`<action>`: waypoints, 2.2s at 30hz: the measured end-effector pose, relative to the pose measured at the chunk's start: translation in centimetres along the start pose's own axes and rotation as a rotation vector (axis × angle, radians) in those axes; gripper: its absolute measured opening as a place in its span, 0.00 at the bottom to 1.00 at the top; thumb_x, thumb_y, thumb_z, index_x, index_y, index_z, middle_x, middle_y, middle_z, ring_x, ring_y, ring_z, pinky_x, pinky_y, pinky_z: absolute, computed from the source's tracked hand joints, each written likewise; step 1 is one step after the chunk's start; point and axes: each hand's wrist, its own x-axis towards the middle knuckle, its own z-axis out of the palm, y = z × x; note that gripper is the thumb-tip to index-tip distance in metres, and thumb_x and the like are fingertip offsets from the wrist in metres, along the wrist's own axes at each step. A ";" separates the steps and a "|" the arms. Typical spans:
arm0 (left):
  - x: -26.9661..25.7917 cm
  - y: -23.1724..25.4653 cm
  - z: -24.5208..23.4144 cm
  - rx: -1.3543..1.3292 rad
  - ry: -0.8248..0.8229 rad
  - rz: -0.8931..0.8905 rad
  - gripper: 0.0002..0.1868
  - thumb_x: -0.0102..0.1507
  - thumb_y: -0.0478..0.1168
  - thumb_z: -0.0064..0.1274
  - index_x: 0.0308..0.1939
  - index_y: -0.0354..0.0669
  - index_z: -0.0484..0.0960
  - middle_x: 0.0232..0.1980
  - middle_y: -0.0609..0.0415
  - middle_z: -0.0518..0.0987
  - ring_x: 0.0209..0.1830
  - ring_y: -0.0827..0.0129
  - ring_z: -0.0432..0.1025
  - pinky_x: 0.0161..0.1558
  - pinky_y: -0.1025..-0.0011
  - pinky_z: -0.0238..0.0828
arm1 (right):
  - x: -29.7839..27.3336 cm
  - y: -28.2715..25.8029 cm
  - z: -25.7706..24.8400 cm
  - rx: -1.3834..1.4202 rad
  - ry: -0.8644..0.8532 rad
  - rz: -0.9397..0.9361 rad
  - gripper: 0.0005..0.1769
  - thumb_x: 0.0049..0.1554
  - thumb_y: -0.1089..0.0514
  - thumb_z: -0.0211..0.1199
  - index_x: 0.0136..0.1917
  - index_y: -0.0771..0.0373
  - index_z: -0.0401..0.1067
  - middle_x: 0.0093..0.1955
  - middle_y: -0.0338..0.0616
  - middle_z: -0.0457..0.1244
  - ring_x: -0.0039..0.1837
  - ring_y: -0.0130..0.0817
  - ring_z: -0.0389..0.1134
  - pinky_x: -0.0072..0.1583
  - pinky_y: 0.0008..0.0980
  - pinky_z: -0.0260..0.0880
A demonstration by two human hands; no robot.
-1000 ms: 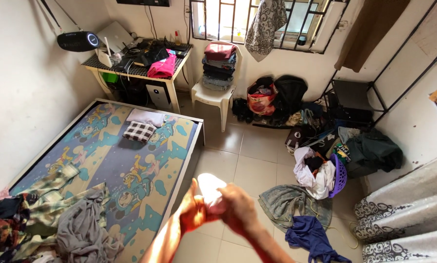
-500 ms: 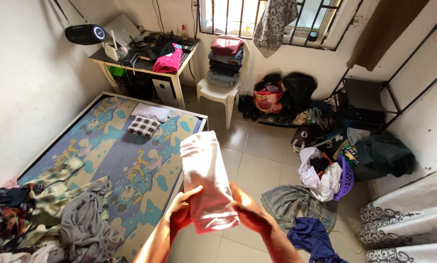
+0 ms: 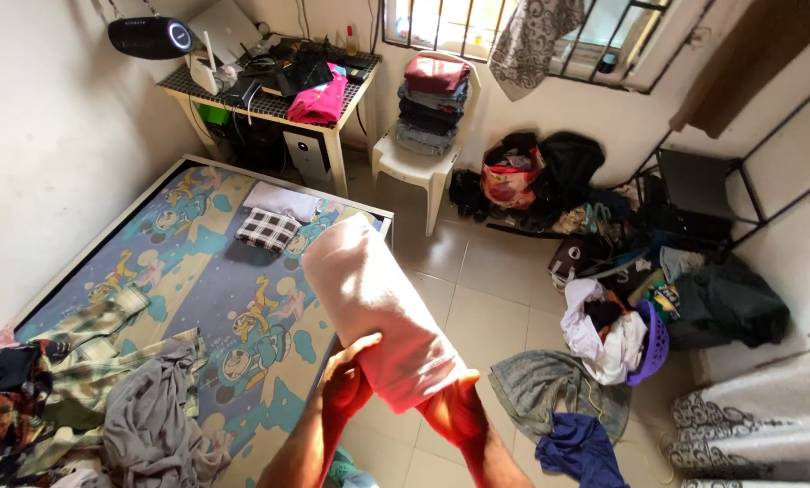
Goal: Folding items of clothing and stacking them on a chair.
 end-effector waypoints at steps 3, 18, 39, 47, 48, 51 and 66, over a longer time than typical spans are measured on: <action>2.0 3.5 -1.0 0.012 0.045 0.110 0.26 0.63 0.39 0.53 0.64 0.33 0.72 0.62 0.43 0.77 0.61 0.55 0.72 0.63 0.57 0.70 | 2.2 3.2 -7.6 0.009 0.122 -0.034 0.46 0.58 0.39 0.68 0.75 0.68 0.52 0.70 0.50 0.57 0.71 0.42 0.60 0.72 0.49 0.60; 11.5 21.3 -8.5 0.222 0.570 0.429 0.25 0.71 0.51 0.54 0.61 0.34 0.77 0.50 0.52 0.78 0.43 0.67 0.67 0.39 0.68 0.63 | 20.2 2.0 -0.4 -0.421 0.427 0.124 0.25 0.57 0.60 0.65 0.66 0.66 0.67 0.57 0.42 0.68 0.59 0.33 0.69 0.61 0.39 0.69; 16.5 27.3 -10.0 0.554 0.884 0.500 0.21 0.63 0.55 0.55 0.51 0.43 0.80 0.40 0.52 0.81 0.34 0.70 0.74 0.31 0.69 0.73 | 29.7 -2.1 -7.5 -0.478 0.460 0.239 0.21 0.57 0.57 0.64 0.62 0.67 0.70 0.54 0.44 0.70 0.54 0.31 0.70 0.57 0.35 0.71; 23.2 24.8 -9.4 0.921 0.949 0.315 0.24 0.64 0.59 0.49 0.50 0.45 0.85 0.35 0.48 0.83 0.32 0.67 0.75 0.36 0.64 0.73 | 32.2 -8.0 -16.9 -0.560 0.502 0.289 0.15 0.60 0.55 0.63 0.57 0.66 0.70 0.49 0.34 0.65 0.53 0.23 0.65 0.59 0.29 0.65; 24.0 24.5 -9.4 0.969 0.951 0.285 0.25 0.64 0.59 0.48 0.50 0.45 0.86 0.34 0.48 0.83 0.32 0.67 0.75 0.37 0.64 0.73 | 32.6 -8.7 -17.2 -0.582 0.448 0.292 0.15 0.60 0.54 0.62 0.56 0.65 0.71 0.49 0.33 0.66 0.53 0.23 0.65 0.58 0.28 0.65; 26.2 23.5 -9.6 1.109 0.954 0.190 0.27 0.65 0.61 0.46 0.49 0.46 0.88 0.32 0.47 0.84 0.31 0.66 0.75 0.39 0.62 0.73 | 33.6 -10.0 -21.0 -0.605 0.330 0.294 0.14 0.62 0.54 0.62 0.55 0.67 0.72 0.48 0.34 0.65 0.52 0.23 0.63 0.57 0.29 0.64; 26.8 24.6 -5.4 1.130 1.018 0.215 0.30 0.71 0.56 0.48 0.22 0.36 0.72 0.20 0.54 0.65 0.21 0.71 0.58 0.28 0.63 0.57 | 39.0 -11.3 -21.0 -0.544 0.215 0.385 0.18 0.61 0.57 0.61 0.63 0.67 0.71 0.59 0.42 0.68 0.62 0.30 0.67 0.66 0.33 0.65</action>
